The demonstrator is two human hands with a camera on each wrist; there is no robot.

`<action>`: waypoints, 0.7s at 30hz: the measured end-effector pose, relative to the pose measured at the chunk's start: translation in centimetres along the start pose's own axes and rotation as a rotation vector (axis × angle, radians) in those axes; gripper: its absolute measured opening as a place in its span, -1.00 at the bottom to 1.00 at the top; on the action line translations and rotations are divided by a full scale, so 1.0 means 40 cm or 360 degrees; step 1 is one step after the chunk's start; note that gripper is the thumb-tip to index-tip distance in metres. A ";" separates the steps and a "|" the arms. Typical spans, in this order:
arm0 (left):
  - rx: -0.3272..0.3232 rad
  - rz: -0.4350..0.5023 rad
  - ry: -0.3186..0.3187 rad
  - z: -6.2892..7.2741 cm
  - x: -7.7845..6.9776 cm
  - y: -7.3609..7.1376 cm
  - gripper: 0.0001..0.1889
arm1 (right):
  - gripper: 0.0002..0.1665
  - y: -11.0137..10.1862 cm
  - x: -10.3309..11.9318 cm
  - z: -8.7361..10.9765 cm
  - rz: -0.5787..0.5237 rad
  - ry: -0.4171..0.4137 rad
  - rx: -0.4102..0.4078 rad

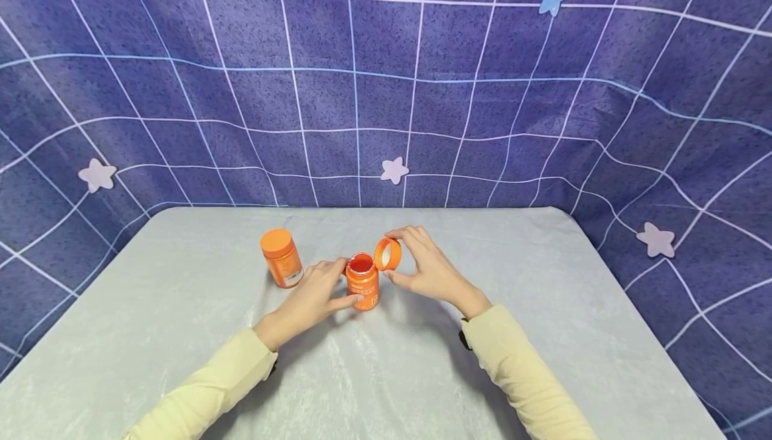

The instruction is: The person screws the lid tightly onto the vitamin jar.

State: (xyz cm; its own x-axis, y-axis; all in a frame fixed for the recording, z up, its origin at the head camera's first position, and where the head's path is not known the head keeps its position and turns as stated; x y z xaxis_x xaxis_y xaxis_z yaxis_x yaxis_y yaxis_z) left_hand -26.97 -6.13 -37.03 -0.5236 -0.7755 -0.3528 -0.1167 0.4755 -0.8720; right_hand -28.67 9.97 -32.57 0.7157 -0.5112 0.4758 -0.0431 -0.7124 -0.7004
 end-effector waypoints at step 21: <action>0.0029 -0.0005 0.0015 0.005 0.005 0.007 -0.41 | -0.28 0.002 0.015 -0.016 -0.0067 -0.0026 0.0008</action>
Point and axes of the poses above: each hand's wrist, its own z-axis away from the middle knuckle, its own y-axis out of the palm, x = y × z, the point moved 8 cm from there along -z, towards the middle knuckle, and after that the axes turned 3 degrees about -x, right-handed, at the moved point
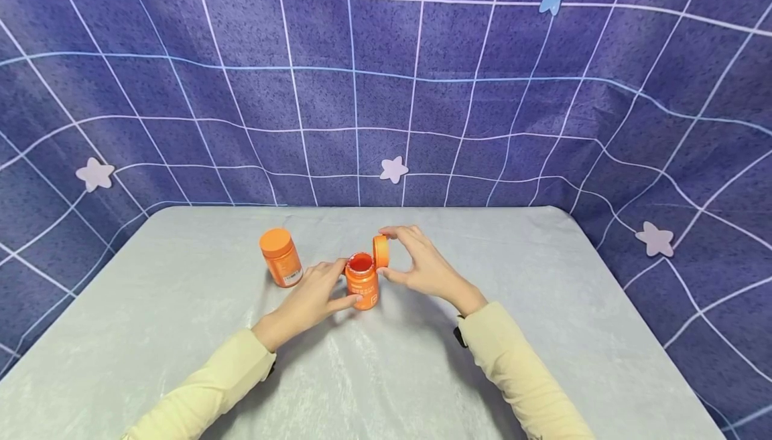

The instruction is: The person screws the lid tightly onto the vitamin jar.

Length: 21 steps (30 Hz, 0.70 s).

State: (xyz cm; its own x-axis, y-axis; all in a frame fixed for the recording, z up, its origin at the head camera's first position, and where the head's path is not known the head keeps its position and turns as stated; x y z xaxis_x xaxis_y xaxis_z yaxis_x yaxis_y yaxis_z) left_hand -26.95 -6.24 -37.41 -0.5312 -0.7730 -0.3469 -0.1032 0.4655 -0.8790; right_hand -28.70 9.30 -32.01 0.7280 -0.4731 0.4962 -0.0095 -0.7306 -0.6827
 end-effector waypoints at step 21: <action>0.0002 -0.0012 -0.0005 0.000 0.004 0.003 -0.37 | -0.34 0.024 0.025 -0.026 -0.0009 -0.0108 0.0059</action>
Point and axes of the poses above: each hand's wrist, its own z-axis away from the middle knuckle, its own y-axis out of the palm, x = y × z, the point moved 8 cm from there along -z, towards the middle knuckle, and after that the axes turned 3 degrees about -x, right-handed, at the moved point
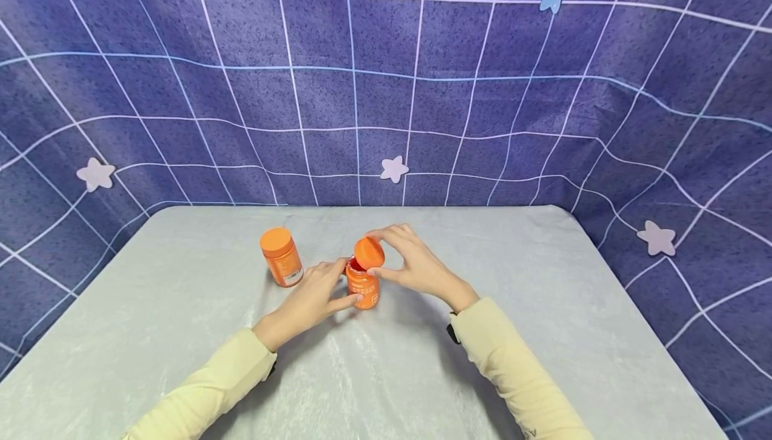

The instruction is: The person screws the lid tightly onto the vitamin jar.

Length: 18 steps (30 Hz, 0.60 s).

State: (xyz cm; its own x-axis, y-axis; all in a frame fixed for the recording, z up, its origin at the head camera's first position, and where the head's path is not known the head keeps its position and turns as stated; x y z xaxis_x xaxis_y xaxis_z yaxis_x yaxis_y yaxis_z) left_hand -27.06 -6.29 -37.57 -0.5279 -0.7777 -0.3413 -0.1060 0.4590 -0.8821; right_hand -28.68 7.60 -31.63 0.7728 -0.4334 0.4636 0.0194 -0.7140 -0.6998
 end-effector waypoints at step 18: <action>-0.0019 -0.0048 0.0055 -0.002 -0.004 -0.001 -0.42 | -0.45 0.025 0.006 -0.004 -0.0011 -0.0053 0.0056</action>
Point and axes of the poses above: each hand's wrist, its own z-axis away from the middle knuckle, its own y-axis out of the palm, x = y × z, the point moved 8 cm from there along -z, towards the middle knuckle, and after that the axes turned 3 degrees about -x, right-handed, at the moved point
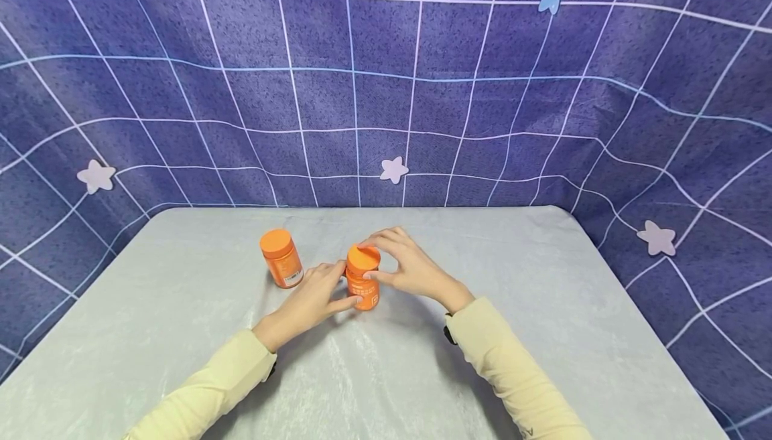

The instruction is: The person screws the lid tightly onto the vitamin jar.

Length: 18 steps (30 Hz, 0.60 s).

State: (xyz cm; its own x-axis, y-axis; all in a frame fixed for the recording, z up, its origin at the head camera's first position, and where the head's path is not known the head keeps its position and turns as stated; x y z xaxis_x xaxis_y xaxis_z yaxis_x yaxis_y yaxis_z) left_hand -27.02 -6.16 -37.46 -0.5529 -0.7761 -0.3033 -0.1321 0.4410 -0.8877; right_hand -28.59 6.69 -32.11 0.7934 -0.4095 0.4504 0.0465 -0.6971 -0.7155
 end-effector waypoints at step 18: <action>-0.0005 0.0006 0.0003 -0.001 -0.001 0.000 -0.44 | -0.50 0.016 0.000 0.000 -0.0024 -0.0002 0.0052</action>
State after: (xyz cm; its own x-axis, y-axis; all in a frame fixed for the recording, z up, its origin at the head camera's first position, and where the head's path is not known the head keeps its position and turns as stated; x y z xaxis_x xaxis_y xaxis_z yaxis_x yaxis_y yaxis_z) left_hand -27.04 -6.13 -37.44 -0.5549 -0.7736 -0.3061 -0.1326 0.4454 -0.8854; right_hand -28.56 6.27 -32.57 0.7932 -0.3982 0.4608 0.0782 -0.6838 -0.7255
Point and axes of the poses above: each hand's wrist, its own z-axis away from the middle knuckle, its own y-axis out of the palm, x = y × z, the point moved 8 cm from there along -z, towards the middle knuckle, and after that the axes turned 3 degrees about -x, right-handed, at the moved point
